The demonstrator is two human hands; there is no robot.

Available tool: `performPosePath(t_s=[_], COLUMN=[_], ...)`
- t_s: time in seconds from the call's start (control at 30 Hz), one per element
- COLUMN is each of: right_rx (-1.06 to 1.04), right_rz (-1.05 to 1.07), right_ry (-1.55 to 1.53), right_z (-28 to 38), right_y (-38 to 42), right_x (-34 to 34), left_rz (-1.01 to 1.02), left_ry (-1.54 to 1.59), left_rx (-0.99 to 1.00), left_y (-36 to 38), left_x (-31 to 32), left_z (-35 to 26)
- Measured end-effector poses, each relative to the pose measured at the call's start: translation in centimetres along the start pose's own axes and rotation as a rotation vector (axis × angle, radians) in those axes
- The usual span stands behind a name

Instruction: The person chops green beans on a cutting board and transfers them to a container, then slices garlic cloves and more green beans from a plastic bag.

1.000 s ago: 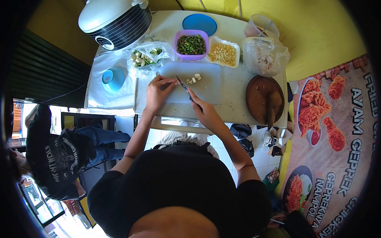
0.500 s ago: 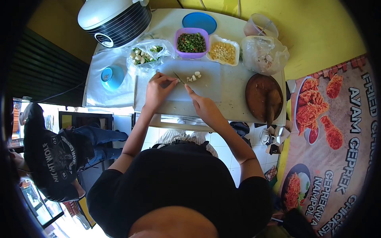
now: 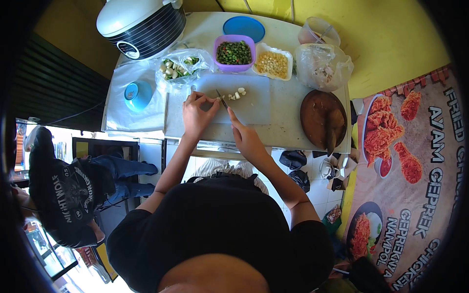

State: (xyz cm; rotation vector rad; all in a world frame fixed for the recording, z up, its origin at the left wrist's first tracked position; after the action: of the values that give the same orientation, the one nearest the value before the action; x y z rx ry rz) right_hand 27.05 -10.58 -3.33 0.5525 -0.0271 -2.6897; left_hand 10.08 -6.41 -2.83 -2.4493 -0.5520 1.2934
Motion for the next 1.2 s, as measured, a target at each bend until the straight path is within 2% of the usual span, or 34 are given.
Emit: performPosePath(t_s=[0.13, 0.2, 0.23, 0.33, 0.4, 0.53, 0.6, 0.73, 0.8, 0.83, 0.93, 1.0, 1.03, 1.13, 1.2], right_rx=[0.085, -0.266, -0.269, -0.158, 0.026, -0.071, -0.229, -0.164, -0.022, -0.021, -0.080, -0.229, -0.230, -0.143, 0.009], right_rz=[0.019, -0.085, -0.086, -0.050, 0.020, 0.009, -0.012, 0.007, 0.052, 0.053, 0.026, -0.074, -0.073, -0.080, -0.035], right_ry=[0.094, -0.134, -0.134, -0.117, -0.098, -0.103, -0.071, 0.041, 0.174, 0.174, 0.097, -0.037, -0.037, -0.094, -0.059], right_z=[-0.2, 0.1, 0.0, 0.4, 0.5, 0.5, 0.2, 0.3, 0.5, 0.5, 0.1, 0.3, 0.3, 0.5, 0.3], right_y=[-0.3, -0.9, -0.8, -0.4, -0.2, -0.1, -0.3, -0.2, -0.2, -0.3, -0.8, -0.7, -0.5, 0.0, 0.2], right_x=[0.1, -0.5, -0.7, -1.4, -1.6, -1.5, -1.2, -1.1, -0.7, -0.6, -0.3, -0.1, 0.1, 0.3, 0.4], left_rz=[0.017, 0.033, 0.059, 0.098, 0.115, 0.173, 0.185, 0.160, 0.148, 0.141, 0.107, 0.081, 0.067, 0.042, 0.034], left_ry=[0.017, 0.027, 0.043, 0.063, 0.069, 0.067, 0.066, 0.056, 0.040, 0.049, 0.031, 0.005, -0.013, -0.030, -0.031], left_rx=[-0.012, -0.014, -0.017, -0.001, 0.020, -0.006, -0.021, -0.004, 0.010, 0.020, 0.037, 0.042, 0.025, -0.005, -0.015], left_y=[0.0, -0.1, -0.2, -0.6, -0.8, -1.0, -1.0, -1.1, -1.1, -1.0, -0.7, -0.5, -0.3, 0.0, 0.2], left_x=[0.0, 0.0, 0.0, 0.0, -0.1, -0.2, -0.1, -0.3, -0.5, -0.5, -0.4, -0.3, -0.4, -0.2, -0.1], left_z=[0.2, 0.3, 0.4, 0.9, 0.8, 0.7, 0.8, 0.5, 0.3, 0.3, 0.3, 0.0, -0.1, -0.3, -0.2])
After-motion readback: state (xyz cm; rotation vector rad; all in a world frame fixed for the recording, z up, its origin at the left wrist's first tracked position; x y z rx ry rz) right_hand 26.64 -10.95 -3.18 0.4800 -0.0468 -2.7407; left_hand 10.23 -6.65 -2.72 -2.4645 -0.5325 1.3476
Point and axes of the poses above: each hand's wrist, its own y-axis away from the middle knuckle, its own x-axis out of the palm, z = x × y, the point moved 5 cm from there along -y, towards the middle knuckle, and after that the axes turned 10 degrees about -y, right-handed, at the moved point
